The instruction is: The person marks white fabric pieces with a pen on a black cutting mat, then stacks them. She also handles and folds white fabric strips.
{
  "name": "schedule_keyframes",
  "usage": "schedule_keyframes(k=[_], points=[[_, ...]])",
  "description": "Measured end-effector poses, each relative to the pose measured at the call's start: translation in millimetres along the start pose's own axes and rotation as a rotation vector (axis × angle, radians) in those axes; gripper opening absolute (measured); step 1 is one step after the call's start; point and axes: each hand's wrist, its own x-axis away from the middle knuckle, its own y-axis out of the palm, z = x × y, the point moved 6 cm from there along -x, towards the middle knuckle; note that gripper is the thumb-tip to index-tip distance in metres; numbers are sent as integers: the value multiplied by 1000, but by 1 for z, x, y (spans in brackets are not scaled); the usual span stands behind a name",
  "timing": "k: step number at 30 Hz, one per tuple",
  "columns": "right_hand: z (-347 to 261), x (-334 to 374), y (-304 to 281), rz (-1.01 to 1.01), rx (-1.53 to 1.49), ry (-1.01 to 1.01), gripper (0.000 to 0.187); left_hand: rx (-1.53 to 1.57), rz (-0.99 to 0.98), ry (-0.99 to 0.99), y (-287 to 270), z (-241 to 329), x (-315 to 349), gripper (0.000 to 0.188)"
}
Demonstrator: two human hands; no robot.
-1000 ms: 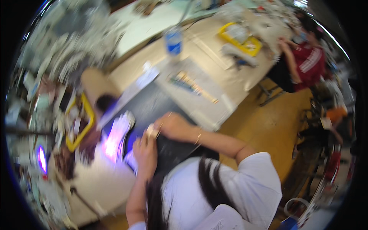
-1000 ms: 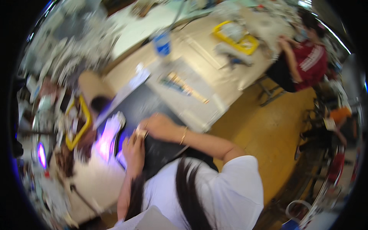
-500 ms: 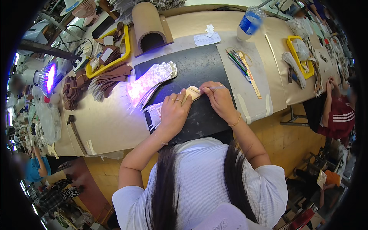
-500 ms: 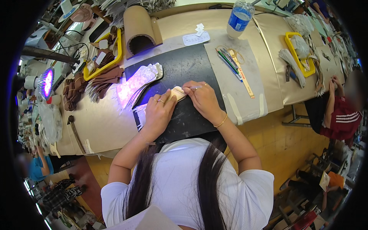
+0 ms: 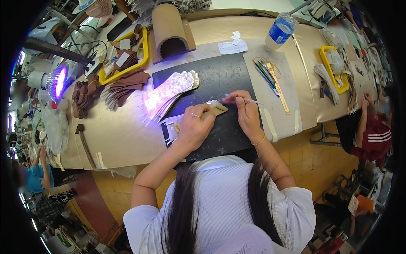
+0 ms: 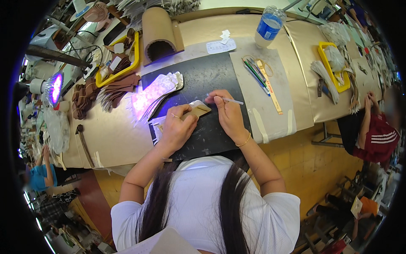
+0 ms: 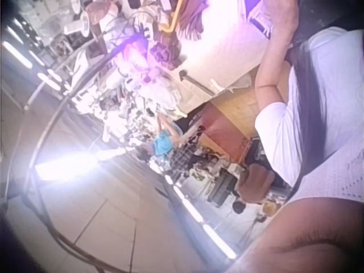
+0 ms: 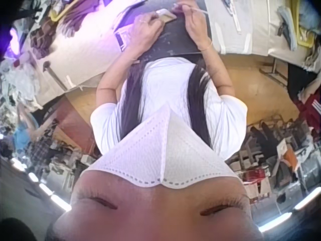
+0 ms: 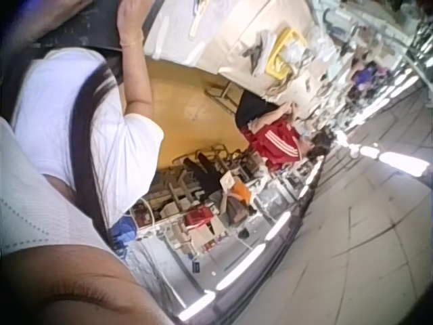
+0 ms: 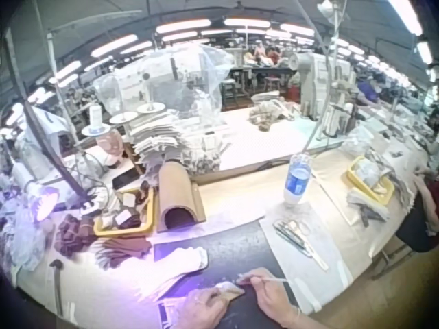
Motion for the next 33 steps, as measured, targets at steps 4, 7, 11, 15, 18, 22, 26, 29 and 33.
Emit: schedule_keyframes(k=[4,7,11,15,18,22,26,29,33], points=[[2,-1,13,-85,-101,49,30,11,-47,45,1,2,4,18],[6,-2,23,-167,-61,95,28,49,-48,97,-4,8,8,17],[1,-2,25,-204,241,-61,28,178,-28,-10,-28,16,10,18],[4,-1,22,-195,143,0,29,216,22,-198,-90,14,14,19],[6,-1,23,-194,125,24,29,36,23,-327,-138,-8,15,20],[9,-1,24,-197,109,42,28,-20,-33,-269,-134,-58,-11,21],[10,0,24,-191,125,35,27,72,-213,-235,-88,-92,-35,23],[9,1,23,-179,141,-18,25,24,-226,-187,-67,-101,-42,29],[9,3,22,-197,150,-17,31,60,-57,-237,-78,-109,-37,38]])
